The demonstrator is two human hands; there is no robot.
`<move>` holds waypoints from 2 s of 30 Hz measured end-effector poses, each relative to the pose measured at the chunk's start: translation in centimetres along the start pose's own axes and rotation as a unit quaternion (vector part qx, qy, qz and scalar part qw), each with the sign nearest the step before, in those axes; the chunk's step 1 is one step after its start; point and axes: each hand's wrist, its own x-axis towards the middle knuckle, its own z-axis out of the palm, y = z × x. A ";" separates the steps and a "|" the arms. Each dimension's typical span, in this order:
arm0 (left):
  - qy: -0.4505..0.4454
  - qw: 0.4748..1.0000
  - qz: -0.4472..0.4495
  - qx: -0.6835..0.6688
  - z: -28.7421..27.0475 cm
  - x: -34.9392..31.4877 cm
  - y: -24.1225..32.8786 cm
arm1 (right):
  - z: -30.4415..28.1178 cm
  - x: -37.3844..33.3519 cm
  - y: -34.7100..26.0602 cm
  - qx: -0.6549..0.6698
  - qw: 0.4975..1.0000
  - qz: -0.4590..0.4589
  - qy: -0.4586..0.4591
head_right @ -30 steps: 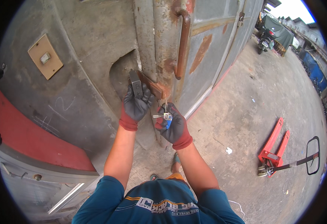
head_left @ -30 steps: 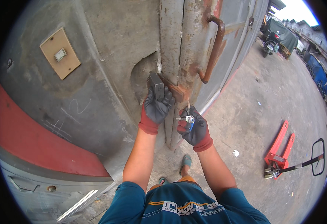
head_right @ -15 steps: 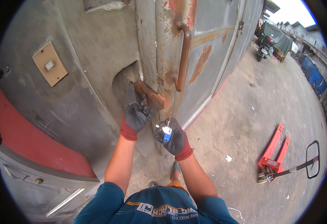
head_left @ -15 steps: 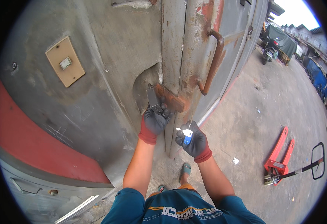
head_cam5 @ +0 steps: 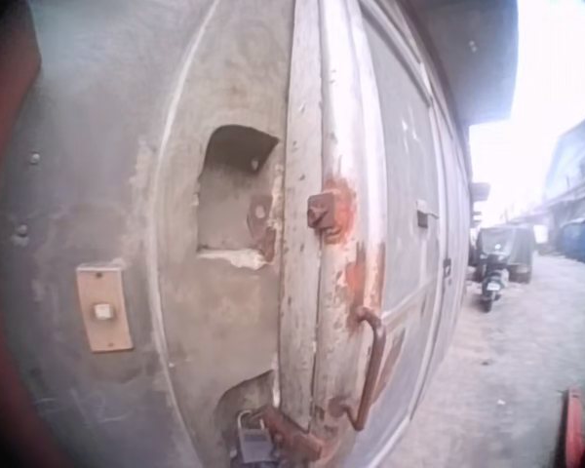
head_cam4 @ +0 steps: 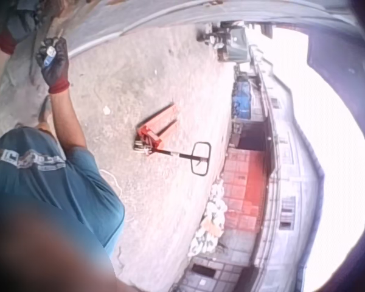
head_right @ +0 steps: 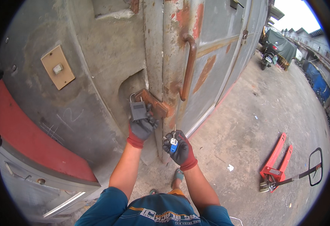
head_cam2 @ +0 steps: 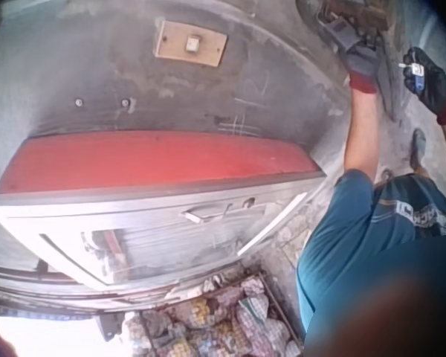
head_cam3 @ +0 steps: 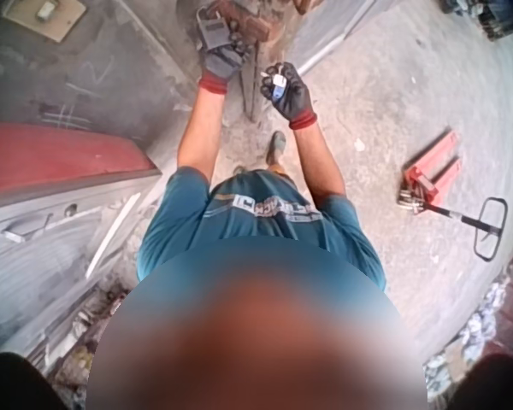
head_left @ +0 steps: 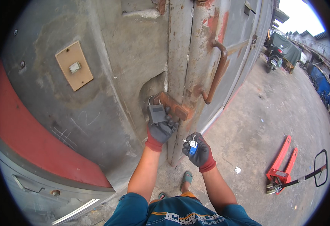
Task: The person approaches a metal gate and attempts to unlock a padlock using a key. They insert the key, turn it, and remove the padlock from the gate latch. The person then reattaches the padlock and repeats the unlocking process multiple times.
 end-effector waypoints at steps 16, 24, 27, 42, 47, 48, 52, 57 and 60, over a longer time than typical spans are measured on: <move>0.284 0.943 0.123 0.123 0.4 -3.8 -0.8 | -2.6 -1.9 0.6 -0.154 0.983 0.001 0.099; 0.238 0.905 0.214 0.282 1.2 -3.9 -1.8 | -3.8 -2.0 2.6 -0.200 0.971 0.036 0.128; 0.210 0.915 0.214 0.271 0.8 -4.6 -1.8 | -4.5 -2.7 3.0 -0.219 0.963 0.040 0.150; 0.131 0.967 0.115 0.187 -1.0 -6.0 -0.1 | -9.0 -6.4 3.3 -0.217 0.950 0.073 0.212; 0.143 0.981 0.105 0.074 -1.4 -5.8 -1.2 | -8.6 -5.5 3.5 -0.260 0.940 0.073 0.211; 0.136 0.984 0.105 0.055 -1.3 -5.7 -1.4 | -8.4 -5.1 3.4 -0.272 0.937 0.072 0.209; 0.143 0.984 0.102 0.037 -0.4 -5.5 -1.5 | -7.8 -3.9 3.0 -0.316 0.925 0.071 0.198; 0.165 0.975 0.117 0.093 1.0 -5.1 -1.9 | -8.1 -3.8 3.7 -0.320 0.920 0.096 0.204; 0.171 0.967 0.134 0.131 1.4 -5.2 -2.3 | -8.8 -4.1 4.3 -0.325 0.918 0.099 0.205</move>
